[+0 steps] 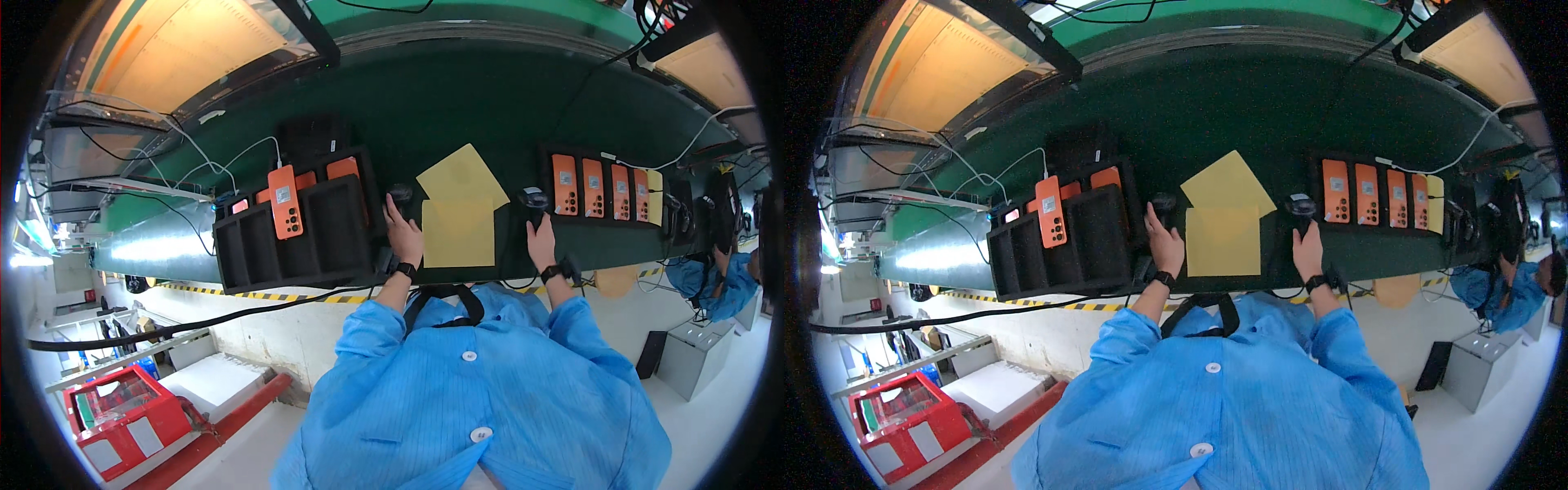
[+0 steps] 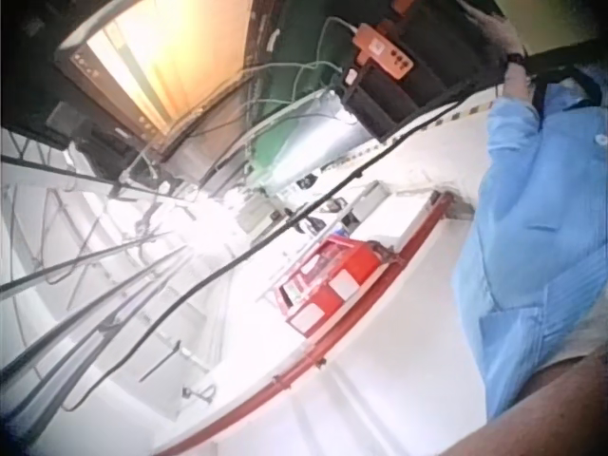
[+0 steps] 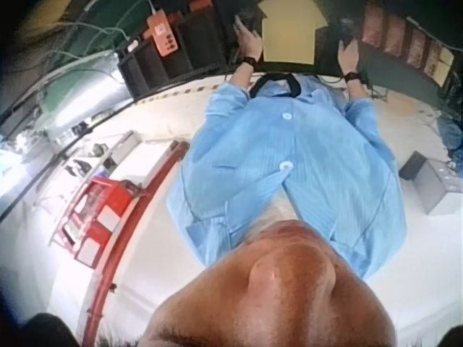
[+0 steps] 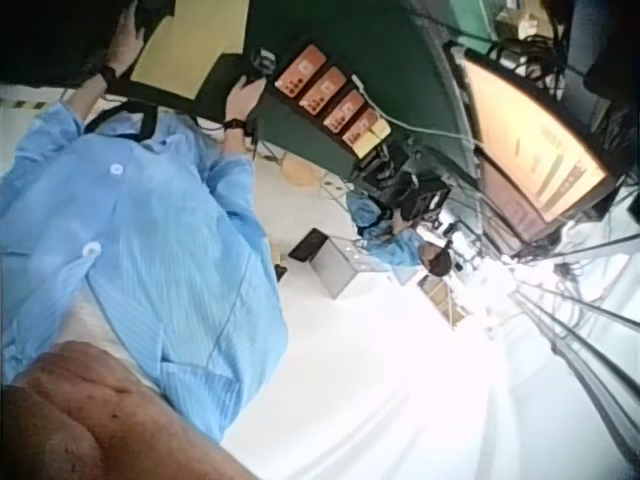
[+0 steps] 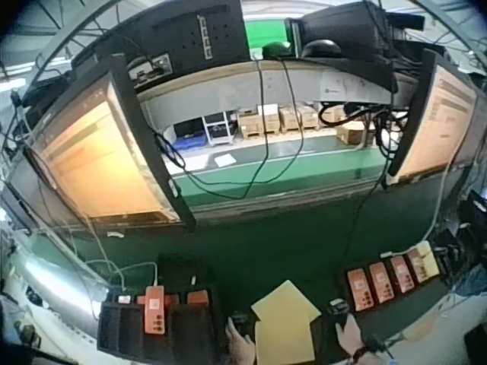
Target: Inspecting and scanning electronic devices in orange cases and writing notes on paper.
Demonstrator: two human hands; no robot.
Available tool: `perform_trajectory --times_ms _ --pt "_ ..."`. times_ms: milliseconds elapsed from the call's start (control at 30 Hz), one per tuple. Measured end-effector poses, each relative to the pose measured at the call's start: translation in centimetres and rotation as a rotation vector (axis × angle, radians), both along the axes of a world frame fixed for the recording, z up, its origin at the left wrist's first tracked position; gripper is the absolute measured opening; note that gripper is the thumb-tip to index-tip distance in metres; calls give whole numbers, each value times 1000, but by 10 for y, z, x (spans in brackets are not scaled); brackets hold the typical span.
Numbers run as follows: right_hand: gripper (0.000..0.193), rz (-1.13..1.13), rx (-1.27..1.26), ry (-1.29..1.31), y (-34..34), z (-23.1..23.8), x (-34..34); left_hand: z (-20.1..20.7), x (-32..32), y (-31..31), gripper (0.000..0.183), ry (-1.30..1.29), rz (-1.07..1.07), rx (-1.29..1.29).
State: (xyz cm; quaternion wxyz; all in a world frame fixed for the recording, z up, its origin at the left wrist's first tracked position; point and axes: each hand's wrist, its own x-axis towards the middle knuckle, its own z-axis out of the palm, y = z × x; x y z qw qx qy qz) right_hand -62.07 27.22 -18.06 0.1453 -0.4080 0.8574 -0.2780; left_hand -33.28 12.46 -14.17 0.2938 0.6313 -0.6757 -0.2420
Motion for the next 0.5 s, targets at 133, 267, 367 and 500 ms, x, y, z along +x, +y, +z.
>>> perform_trajectory --times_ms 133,267,367,500 --pt "54 4 -137 320 -14 31 10 1 15 21 74 -98 -364 -154" --pt "41 2 -285 9 -50 122 37 -10 34 49 60 -79 -731 -45" --pt "30 67 -616 111 -108 229 17 -31 47 62 70 -400 -909 154" --pt "22 44 -1223 376 -181 398 -21 -55 49 63 70 -399 -900 73"
